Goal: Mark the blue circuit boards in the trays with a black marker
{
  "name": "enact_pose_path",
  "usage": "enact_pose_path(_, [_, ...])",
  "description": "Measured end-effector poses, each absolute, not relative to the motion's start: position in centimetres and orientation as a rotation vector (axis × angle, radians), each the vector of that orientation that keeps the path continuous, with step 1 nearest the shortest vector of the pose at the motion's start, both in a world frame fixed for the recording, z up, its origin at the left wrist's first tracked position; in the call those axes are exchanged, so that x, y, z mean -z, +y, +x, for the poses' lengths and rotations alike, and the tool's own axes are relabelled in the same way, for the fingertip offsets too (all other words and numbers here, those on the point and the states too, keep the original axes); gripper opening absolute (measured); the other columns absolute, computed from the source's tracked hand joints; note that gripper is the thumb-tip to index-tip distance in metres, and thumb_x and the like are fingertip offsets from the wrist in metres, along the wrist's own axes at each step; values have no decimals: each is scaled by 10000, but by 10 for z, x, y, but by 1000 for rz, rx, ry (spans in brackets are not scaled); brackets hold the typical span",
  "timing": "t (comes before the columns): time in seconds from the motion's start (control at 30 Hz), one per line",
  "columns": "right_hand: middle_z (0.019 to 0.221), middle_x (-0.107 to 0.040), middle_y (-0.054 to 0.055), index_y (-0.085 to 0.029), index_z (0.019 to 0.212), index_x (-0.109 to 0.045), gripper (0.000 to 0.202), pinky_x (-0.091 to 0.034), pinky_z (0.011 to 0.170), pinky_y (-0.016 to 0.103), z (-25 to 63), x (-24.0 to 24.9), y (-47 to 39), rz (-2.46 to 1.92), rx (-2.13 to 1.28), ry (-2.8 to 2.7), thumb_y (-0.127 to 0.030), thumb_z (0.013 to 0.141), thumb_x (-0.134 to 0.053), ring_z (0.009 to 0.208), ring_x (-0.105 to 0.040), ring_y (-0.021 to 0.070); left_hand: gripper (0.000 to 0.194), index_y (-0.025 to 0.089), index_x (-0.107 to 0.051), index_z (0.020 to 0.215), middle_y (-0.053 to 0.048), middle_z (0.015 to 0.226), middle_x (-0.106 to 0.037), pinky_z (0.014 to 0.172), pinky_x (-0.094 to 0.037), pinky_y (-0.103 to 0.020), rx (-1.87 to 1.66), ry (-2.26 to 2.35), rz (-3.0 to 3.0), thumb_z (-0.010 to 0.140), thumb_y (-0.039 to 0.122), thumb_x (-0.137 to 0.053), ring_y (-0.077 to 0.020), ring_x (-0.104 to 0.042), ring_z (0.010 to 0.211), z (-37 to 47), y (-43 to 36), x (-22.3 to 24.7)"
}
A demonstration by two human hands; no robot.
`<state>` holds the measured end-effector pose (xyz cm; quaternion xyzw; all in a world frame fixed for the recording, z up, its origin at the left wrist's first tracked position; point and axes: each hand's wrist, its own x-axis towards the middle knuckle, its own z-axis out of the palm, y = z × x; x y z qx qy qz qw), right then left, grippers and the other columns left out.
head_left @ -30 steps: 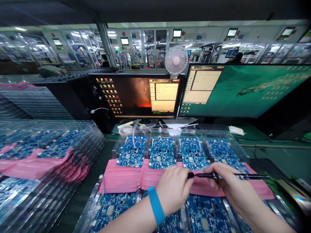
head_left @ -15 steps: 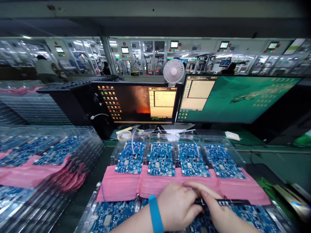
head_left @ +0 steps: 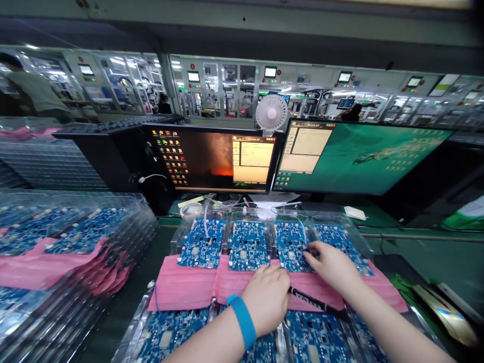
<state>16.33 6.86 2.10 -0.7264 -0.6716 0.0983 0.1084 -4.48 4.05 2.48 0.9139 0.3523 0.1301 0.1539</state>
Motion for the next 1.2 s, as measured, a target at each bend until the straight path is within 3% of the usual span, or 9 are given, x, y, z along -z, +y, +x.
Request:
enact_pose_path(0.2, [699,-590,55,-170,763,-528,191,-340,512,271,143,-25,75,-2306,-65,-1986,-287,880,-431,632,-587,241,255,124,-508,1049,-97,1182,-529,1001,-268,-386,-355,994,2592,824,195,-412,-205,-411,1153,-45,41,-23])
enact_pose_path(0.53, [635,-558,18,-182,705,-423,217,-270,482,240,148,-27,80,-2304,-99,-1901,-259,902,-373,591,-553,183,247,118,-506,1040,-98,1130,-564,988,-281,-382,-339,1012,2582,821,181,-410,-201,-439,1126,-44,41,-25])
enact_pose_path(0.67, [583,-512,-19,-197,652,-371,264,-249,469,241,157,-41,61,-2242,-118,-1855,-313,890,-379,545,-499,161,256,129,-488,1060,-97,1125,-562,987,-280,-387,-349,1023,2572,819,181,-418,-201,-426,1134,-45,41,-25])
enact_pose_path(0.8, [549,-469,-29,-201,623,-358,349,-321,490,229,172,-40,13,-2032,-368,-1833,-431,885,-345,534,-472,149,241,153,-489,1052,-71,1040,-587,936,-339,-374,-380,1063,2512,827,178,-406,-194,-500,1021,-45,44,-28])
enact_pose_path(0.93, [806,-565,21,-205,699,-488,307,-402,694,255,177,-21,-42,-1788,-614,-1811,-434,876,-387,776,-529,188,229,147,-500,1033,-81,998,-594,861,-398,-365,-386,1110,2458,853,205,-370,-210,-529,963,-43,48,-30])
enact_pose_path(1.03, [1022,-536,62,-195,664,-492,278,-340,865,315,172,-9,-67,-1712,-456,-1888,-350,879,-408,997,-463,223,226,140,-502,1030,-89,1014,-587,882,-382,-373,-399,1072,2477,847,199,-383,-217,-521,987,-42,49,-28])
enact_pose_path(1.2, [1083,-505,101,-182,675,-537,240,-315,881,419,167,2,-71,-1681,-136,-2000,-297,862,-440,1043,-422,257,228,135,-497,1036,-102,1054,-572,888,-379,-374,-410,1063,2489,847,194,-383,-222,-507,1021,-41,48,-24])
